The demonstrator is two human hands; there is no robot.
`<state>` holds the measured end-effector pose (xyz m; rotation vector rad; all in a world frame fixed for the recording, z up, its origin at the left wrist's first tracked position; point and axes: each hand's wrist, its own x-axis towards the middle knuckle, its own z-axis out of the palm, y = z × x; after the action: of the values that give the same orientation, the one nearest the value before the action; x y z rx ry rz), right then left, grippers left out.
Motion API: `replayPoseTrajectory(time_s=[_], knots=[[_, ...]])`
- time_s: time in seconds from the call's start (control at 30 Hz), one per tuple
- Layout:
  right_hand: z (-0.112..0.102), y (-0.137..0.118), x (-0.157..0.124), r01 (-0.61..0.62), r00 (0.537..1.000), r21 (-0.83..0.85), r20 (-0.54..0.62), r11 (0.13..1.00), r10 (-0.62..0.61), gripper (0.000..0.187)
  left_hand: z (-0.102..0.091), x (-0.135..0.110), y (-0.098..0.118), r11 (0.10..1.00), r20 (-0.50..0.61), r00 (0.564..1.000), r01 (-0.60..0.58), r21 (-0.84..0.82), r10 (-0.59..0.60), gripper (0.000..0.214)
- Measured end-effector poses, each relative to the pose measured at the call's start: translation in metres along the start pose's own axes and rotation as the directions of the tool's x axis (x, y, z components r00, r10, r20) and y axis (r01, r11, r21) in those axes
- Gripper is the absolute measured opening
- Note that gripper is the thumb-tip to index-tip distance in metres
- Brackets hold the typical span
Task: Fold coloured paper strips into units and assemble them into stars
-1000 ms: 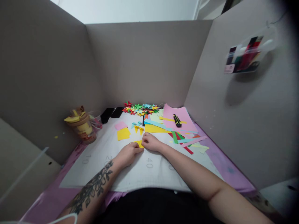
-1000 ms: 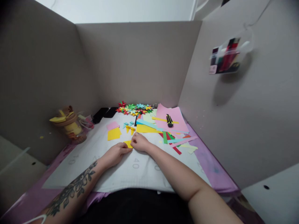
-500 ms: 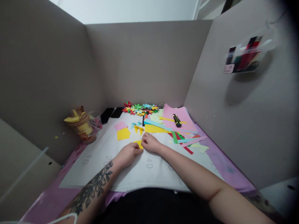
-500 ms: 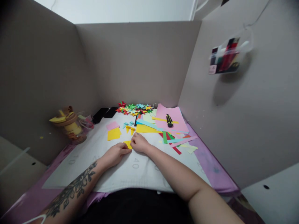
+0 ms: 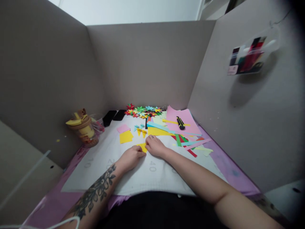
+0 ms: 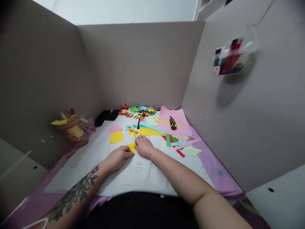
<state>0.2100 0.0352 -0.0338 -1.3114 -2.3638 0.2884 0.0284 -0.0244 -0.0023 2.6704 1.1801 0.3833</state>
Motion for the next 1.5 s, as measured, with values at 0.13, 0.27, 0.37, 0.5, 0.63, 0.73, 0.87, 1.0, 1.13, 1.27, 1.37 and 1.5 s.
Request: replayPoseTrajectory(time_s=[0.13, 0.27, 0.37, 0.5, 0.63, 0.73, 0.87, 1.0, 1.13, 1.27, 1.37, 1.5], knots=[[-0.004, 0.007, 0.000, -0.040, 0.998, -0.018, -0.048, 0.999, 0.039, 0.011, -0.002, -0.001, 0.001, 1.000, 0.006, 1.000, 0.006, -0.015, -0.006, 0.032], [-0.011, 0.008, -0.005, 0.072, 0.995, 0.005, -0.067, 0.997, -0.072, 0.025, -0.002, -0.001, 0.000, 0.999, -0.003, 1.000, 0.011, -0.049, -0.011, 0.034], [-0.018, 0.006, -0.011, 0.362, 0.930, 0.058, 0.039, 0.930, -0.364, 0.030, -0.002, -0.001, -0.001, 0.998, 0.000, 1.000, 0.015, -0.064, -0.015, 0.033], [-0.028, 0.008, -0.015, 0.445, 0.887, -0.003, 0.137, 0.896, -0.440, 0.024, -0.003, -0.002, -0.001, 0.998, 0.002, 1.000, 0.003, -0.058, -0.003, 0.031], [-0.038, 0.014, -0.017, 0.318, 0.945, -0.139, 0.128, 0.938, -0.302, 0.017, -0.003, -0.002, -0.004, 0.997, -0.014, 1.000, -0.027, -0.075, 0.026, 0.032], [-0.041, 0.012, -0.022, 0.258, 0.966, -0.158, 0.058, 0.953, -0.252, 0.019, -0.001, 0.000, -0.009, 0.995, -0.093, 0.996, -0.019, -0.095, 0.010, 0.033], [-0.038, 0.003, -0.030, 0.388, 0.921, -0.065, 0.009, 0.919, -0.388, 0.029, 0.001, 0.001, -0.019, 0.994, -0.245, 0.966, 0.054, -0.097, -0.077, 0.033], [-0.033, -0.001, -0.034, 0.493, 0.868, 0.015, 0.053, 0.870, -0.493, 0.030, 0.002, 0.002, -0.025, 0.996, -0.236, 0.969, 0.062, -0.060, -0.075, 0.031], [-0.031, 0.003, -0.030, 0.509, 0.852, 0.065, 0.102, 0.858, -0.514, 0.031, 0.002, 0.003, -0.025, 0.999, -0.201, 0.979, 0.038, -0.029, -0.043, 0.030], [-0.031, 0.004, -0.028, 0.514, 0.849, 0.084, 0.093, 0.854, -0.520, 0.034, 0.000, 0.003, -0.024, 1.000, -0.187, 0.982, 0.010, -0.022, -0.014, 0.021], [-0.031, 0.003, -0.028, 0.523, 0.844, 0.072, 0.095, 0.849, -0.528, 0.034, -0.002, 0.004, -0.023, 1.000, -0.163, 0.987, -0.008, -0.020, 0.004, 0.015], [-0.031, 0.005, -0.028, 0.528, 0.842, 0.042, 0.109, 0.848, -0.529, 0.030, -0.005, 0.005, -0.020, 0.999, -0.130, 0.992, -0.014, -0.037, 0.009, 0.017]])
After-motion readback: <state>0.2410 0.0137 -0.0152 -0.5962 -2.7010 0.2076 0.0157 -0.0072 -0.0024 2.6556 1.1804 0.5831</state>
